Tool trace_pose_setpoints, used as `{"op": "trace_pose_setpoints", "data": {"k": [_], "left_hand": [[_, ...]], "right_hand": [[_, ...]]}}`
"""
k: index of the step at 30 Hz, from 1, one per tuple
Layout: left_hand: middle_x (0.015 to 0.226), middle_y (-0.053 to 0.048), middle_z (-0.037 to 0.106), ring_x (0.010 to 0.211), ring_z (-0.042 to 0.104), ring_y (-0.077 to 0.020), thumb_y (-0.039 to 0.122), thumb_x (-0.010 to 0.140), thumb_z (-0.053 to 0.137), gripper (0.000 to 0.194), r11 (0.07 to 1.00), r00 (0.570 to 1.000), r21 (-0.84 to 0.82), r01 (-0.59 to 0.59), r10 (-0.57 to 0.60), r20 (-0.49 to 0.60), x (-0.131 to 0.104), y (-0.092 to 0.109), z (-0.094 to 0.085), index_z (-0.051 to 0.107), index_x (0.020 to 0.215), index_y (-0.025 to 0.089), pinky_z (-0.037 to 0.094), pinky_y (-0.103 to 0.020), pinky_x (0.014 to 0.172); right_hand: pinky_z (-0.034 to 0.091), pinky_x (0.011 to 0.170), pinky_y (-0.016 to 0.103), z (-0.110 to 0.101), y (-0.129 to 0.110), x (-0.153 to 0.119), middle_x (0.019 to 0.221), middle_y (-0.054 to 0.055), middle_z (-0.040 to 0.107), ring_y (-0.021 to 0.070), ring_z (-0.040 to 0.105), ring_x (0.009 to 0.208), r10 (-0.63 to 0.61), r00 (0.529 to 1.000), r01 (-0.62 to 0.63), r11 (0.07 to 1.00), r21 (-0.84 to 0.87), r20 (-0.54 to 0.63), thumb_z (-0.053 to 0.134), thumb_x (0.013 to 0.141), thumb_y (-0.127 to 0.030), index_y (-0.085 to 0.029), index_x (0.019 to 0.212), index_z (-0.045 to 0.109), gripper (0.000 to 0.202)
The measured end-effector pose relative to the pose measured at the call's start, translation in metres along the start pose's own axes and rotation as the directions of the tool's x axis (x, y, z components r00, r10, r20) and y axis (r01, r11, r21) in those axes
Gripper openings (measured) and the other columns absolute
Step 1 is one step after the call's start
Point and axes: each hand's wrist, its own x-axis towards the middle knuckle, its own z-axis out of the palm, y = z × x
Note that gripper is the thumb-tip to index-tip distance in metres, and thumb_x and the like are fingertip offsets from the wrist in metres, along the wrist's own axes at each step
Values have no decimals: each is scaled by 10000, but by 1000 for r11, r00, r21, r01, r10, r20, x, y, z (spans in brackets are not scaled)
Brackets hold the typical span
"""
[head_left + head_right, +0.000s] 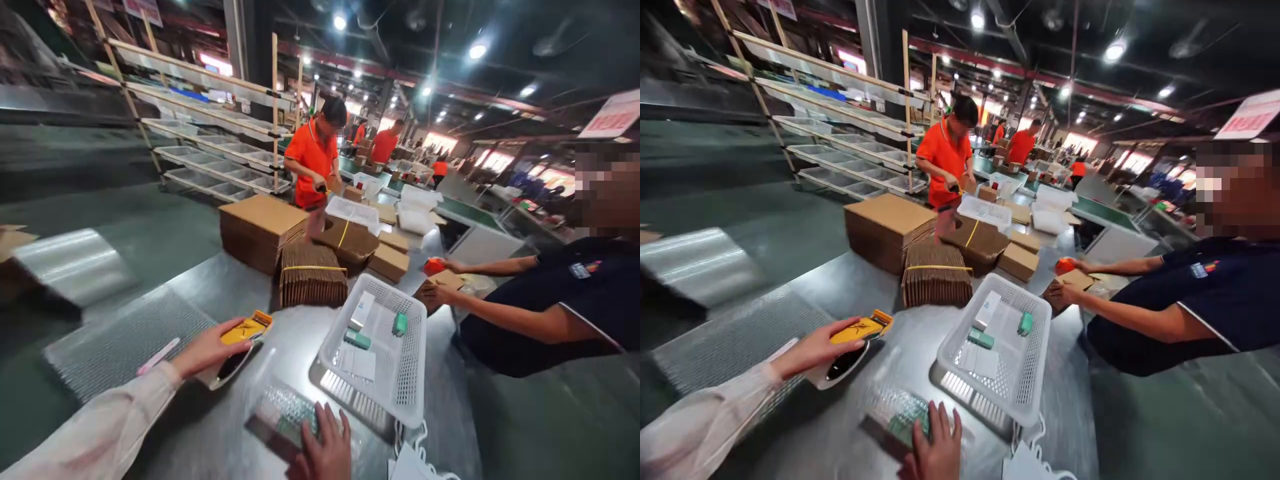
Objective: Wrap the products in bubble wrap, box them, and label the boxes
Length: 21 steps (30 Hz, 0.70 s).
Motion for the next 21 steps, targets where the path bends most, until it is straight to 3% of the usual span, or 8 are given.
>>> {"op": "trace_pose_setpoints", "data": {"k": [2,4,7,11,14,16,18,21], "left_hand": [[1266,-94,672,1095,656,-296,552,603,693,945,992,999,-125,5,2,49,-60,14,6,487,1416,117,533,-353,927],[1231,-78,692,1049,675,-279,478,615,675,851,996,999,-86,8,-4,41,-108,35,17,540,1383,137,533,-344,910],[1135,-41,738,954,703,-246,386,660,638,685,997,999,71,25,-23,-27,-148,67,44,618,1321,206,538,-311,845],[1060,-25,762,883,722,-218,344,684,652,632,985,998,171,11,-2,-57,-157,87,85,631,1309,254,534,-276,806],[1082,-37,757,938,720,-243,365,699,664,636,966,999,257,-3,14,-38,-150,88,109,616,1325,268,529,-289,835],[1071,-44,761,948,719,-258,367,703,667,643,950,1000,311,12,-7,-18,-146,84,119,603,1337,277,528,-300,841],[1042,-47,767,931,722,-260,352,702,664,663,945,1000,325,29,-24,-19,-146,80,126,585,1356,280,528,-301,830],[1027,-47,769,910,724,-254,328,696,656,691,959,999,281,33,-23,-39,-159,69,130,561,1378,277,529,-296,806]], "right_hand": [[277,1049,504,-19,-2,9,1231,77,674,299,583,1127,22,980,-24,1000,7,196,703,774,-525,-333,1141,648,418],[259,1046,511,-26,-1,15,1234,68,667,301,560,1126,41,947,-55,998,33,320,757,747,-461,-338,1155,650,440],[248,1039,506,-21,3,15,1282,70,637,290,529,1136,36,927,-70,995,78,373,753,774,-396,-331,1148,661,391],[236,1049,506,-14,8,5,1301,52,632,277,529,1147,14,952,-55,991,126,304,724,810,-377,-335,1103,677,300],[224,1069,498,-15,11,3,1255,41,660,266,550,1160,11,948,-61,987,149,317,660,864,-370,-309,1060,680,207],[215,1091,506,-17,10,10,1241,90,661,280,554,1176,78,929,-127,985,114,361,657,857,-410,-243,1072,663,272],[218,1109,519,-18,8,25,1324,177,595,322,520,1233,178,876,-216,976,33,448,738,762,-464,-163,1185,603,536],[314,1079,447,-18,3,51,1354,234,557,338,538,1217,184,724,-240,971,-6,665,809,653,-431,-86,1345,484,839]]}}
